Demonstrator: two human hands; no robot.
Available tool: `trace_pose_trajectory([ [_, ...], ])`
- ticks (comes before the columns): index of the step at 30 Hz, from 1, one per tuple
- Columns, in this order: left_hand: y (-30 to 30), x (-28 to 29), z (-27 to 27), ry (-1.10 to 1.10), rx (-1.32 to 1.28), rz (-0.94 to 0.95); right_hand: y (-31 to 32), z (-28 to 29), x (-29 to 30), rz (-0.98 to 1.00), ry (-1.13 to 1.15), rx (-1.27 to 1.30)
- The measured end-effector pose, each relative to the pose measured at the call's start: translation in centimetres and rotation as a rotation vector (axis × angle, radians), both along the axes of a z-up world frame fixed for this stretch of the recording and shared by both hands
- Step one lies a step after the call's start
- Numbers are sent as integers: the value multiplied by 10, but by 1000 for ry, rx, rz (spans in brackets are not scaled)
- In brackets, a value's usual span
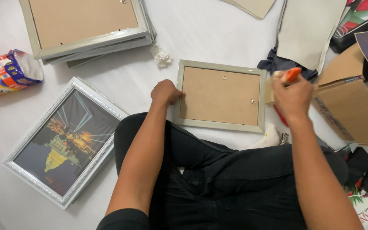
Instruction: Assembling a picture frame by inserting a print, adding backing, and cleaning the frame.
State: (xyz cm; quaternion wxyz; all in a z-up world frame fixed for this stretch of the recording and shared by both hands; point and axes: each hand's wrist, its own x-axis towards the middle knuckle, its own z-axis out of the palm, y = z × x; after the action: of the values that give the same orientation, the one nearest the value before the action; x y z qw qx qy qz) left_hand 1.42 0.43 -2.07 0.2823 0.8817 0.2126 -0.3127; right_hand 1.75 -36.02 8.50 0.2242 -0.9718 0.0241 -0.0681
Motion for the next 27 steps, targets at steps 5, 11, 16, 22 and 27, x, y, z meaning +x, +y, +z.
trace_pose_trajectory([
  [5, 3, -12, 7, -127, -102, 13, 150, 2, -81, 21, 108, 566],
  [11, 4, -16, 24, -99, -128, -49, 182, -22, -112, 98, 307, 700],
  [16, 2, -10, 9, -115, -109, -92, 85, -13, -83, -14, 426, 378],
  [22, 0, -7, 14, -105, -101, -123, -11, 11, -63, -166, 398, -15],
  [27, 1, -7, 17, -88, -105, -133, 34, 40, -76, -148, 514, 438],
])
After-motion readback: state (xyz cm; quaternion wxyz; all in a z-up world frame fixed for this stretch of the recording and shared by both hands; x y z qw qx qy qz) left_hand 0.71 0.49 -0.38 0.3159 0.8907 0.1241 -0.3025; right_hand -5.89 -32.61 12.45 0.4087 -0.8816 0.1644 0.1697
